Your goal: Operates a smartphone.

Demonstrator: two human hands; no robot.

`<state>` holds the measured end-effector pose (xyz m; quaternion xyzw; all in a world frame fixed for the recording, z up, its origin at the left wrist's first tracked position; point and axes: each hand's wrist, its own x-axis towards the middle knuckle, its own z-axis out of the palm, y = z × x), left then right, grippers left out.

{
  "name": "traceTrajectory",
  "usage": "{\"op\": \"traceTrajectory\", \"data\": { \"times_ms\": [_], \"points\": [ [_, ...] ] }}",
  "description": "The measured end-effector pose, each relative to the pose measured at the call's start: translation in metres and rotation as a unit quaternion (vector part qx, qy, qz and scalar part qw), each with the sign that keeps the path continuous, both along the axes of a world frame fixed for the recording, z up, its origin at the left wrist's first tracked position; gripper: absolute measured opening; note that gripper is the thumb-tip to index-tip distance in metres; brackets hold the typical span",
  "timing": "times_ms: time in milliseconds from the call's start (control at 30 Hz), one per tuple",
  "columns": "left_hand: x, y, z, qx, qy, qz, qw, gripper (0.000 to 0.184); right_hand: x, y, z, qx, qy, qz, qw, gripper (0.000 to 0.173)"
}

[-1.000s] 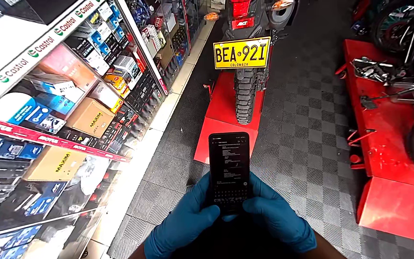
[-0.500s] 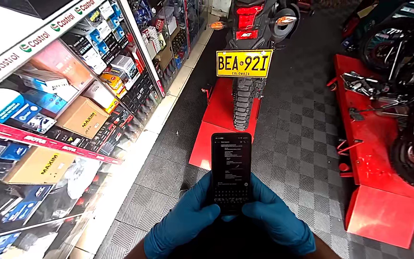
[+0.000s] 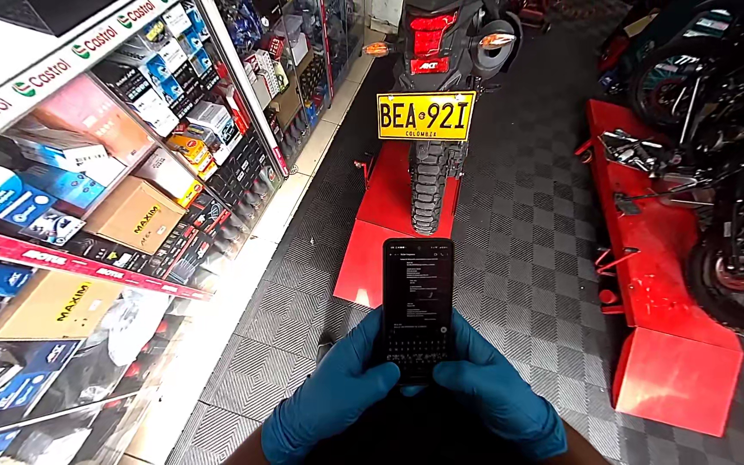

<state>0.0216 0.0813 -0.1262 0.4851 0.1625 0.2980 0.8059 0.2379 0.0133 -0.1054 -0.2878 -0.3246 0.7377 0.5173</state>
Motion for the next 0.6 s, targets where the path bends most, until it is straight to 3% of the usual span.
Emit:
{"op": "traceTrajectory", "data": {
  "times_ms": [433, 600],
  "points": [
    [0.005, -0.004, 0.005, 0.039, 0.012, 0.013, 0.999, 0.049, -0.003, -0.004, 0.001, -0.011, 0.048, -0.017, 0.999, 0.053],
    [0.004, -0.007, 0.007, 0.038, 0.018, 0.009, 0.999, 0.049, -0.009, -0.008, 0.005, -0.022, 0.002, -0.054, 0.998, 0.059]
  ]
}}
